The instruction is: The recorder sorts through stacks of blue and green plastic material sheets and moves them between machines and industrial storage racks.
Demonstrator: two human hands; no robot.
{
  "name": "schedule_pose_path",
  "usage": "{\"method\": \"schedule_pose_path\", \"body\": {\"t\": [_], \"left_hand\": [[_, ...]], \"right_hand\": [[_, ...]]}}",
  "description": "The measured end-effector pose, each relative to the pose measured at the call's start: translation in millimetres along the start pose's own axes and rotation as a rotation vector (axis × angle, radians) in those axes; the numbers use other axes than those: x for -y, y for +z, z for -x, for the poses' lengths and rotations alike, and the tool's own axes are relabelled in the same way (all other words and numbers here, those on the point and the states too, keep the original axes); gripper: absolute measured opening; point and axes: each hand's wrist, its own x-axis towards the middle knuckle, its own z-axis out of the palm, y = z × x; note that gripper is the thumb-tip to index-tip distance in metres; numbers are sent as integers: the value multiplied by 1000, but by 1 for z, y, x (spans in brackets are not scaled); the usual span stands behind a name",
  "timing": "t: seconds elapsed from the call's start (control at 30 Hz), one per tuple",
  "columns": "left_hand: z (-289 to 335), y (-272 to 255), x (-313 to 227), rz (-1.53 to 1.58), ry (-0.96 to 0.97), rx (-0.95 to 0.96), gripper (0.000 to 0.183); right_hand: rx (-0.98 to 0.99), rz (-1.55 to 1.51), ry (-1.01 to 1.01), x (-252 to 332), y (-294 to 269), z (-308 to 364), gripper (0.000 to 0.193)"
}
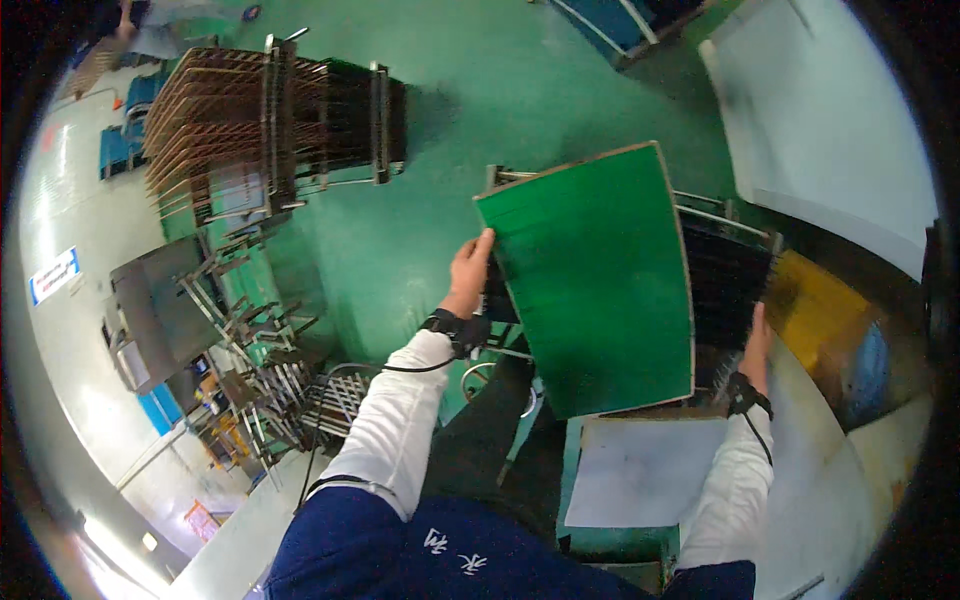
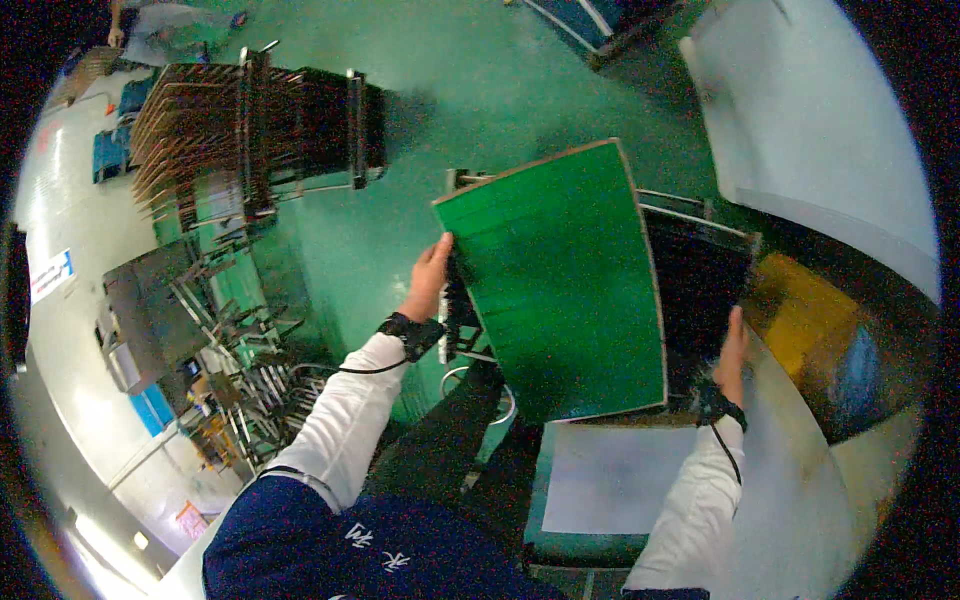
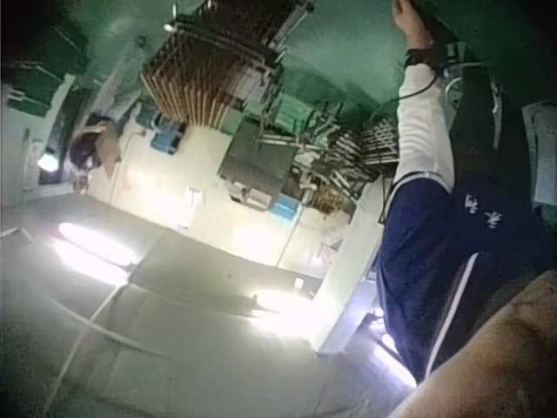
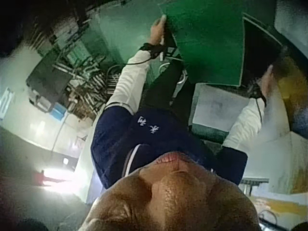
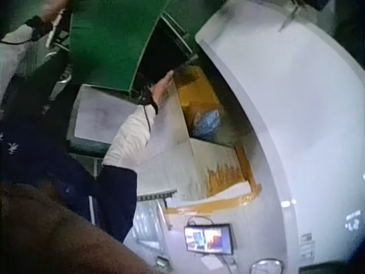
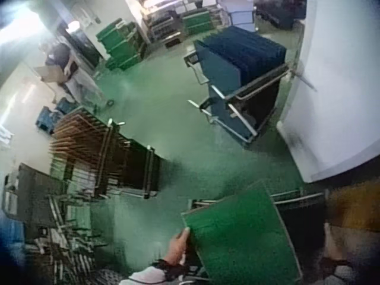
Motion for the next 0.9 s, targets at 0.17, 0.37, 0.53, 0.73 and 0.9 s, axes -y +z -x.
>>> {"method": "schedule_pose_path", "body": {"t": [0.17,0.37,0.53,0.73,0.9], "left_hand": [[-3,-1,-2,58,27,-9,61],[4,-23,-17,183,51,146,55],[45,-22,-68,47,95,179,41],[94,-8,-121,116,245,267,39],[120,5,-169,-87,422,353,38]], "right_hand": [[32,-44,107,-14,-9,14,79],[-109,-9,111,8,-19,50,77],[-246,125,2,8,-41,65,80],[-325,28,4,17,-74,135,65],[-421,-324,-88,-10,-102,193,48]]}}
